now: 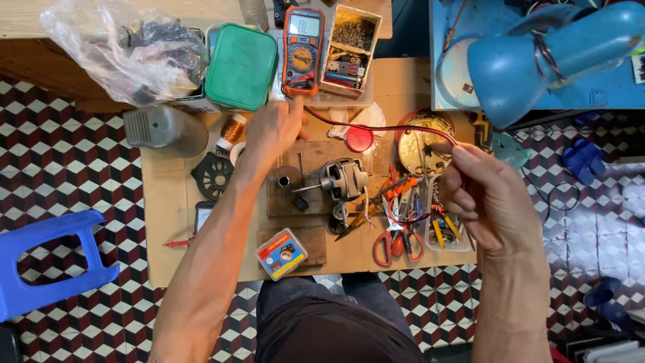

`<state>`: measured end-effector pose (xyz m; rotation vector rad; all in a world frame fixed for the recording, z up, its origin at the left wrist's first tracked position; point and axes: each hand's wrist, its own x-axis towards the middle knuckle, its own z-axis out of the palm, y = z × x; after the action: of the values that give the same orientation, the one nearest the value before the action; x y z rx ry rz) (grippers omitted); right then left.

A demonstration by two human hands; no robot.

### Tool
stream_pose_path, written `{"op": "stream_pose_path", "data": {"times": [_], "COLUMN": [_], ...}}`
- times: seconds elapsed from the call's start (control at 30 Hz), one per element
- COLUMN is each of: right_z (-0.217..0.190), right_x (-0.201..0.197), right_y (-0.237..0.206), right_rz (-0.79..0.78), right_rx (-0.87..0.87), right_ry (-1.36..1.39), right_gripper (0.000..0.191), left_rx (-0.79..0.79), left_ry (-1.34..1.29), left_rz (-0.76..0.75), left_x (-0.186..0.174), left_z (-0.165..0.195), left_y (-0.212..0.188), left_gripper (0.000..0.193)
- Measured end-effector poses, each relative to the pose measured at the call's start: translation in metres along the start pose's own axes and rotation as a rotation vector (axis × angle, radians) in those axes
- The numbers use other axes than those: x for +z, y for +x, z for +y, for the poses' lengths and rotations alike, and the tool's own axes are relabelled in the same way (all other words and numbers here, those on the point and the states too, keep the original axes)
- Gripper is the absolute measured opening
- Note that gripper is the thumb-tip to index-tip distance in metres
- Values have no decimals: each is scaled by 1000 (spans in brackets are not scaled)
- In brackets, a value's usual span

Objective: The person strips and twists wires, then uses a multimeter to test connections on a small motor or generator assembly. They repeatedly strip wire ends, twist them together, and probe the assembly with multimeter leads while adjusting the wiring.

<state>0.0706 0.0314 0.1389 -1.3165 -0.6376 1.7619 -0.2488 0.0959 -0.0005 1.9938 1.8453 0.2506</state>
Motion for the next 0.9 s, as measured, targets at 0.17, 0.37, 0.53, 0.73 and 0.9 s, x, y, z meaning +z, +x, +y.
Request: {"op": "stream_pose_path", "data": {"times": [0.17, 0.37, 0.53, 0.73, 0.9], "right_z": [-23, -5, 65, 68, 78], "right_x": [4, -39, -122, -219, -257], "right_y": [-10, -54, -109, -74, -57], "right_rz": [-201, -55, 70, 19, 5], "right_rx": [-42, -410, 72, 22, -274], "right_ry": [52, -209, 200, 858, 417], "right_gripper": [31, 33, 72, 62, 37], "left_rx": [270, -121, -20, -69, -123], "left_ry": [-560, -1108, -1968, -1569, -767], "left_rz": [30, 36, -97, -295, -184], "left_x": [34, 109, 107, 133, 195], "left_z": [140, 289, 317, 296, 283], "left_y": [-120, -121, -122, -161, -157], "left_gripper": [83, 56, 57, 56, 49]}}
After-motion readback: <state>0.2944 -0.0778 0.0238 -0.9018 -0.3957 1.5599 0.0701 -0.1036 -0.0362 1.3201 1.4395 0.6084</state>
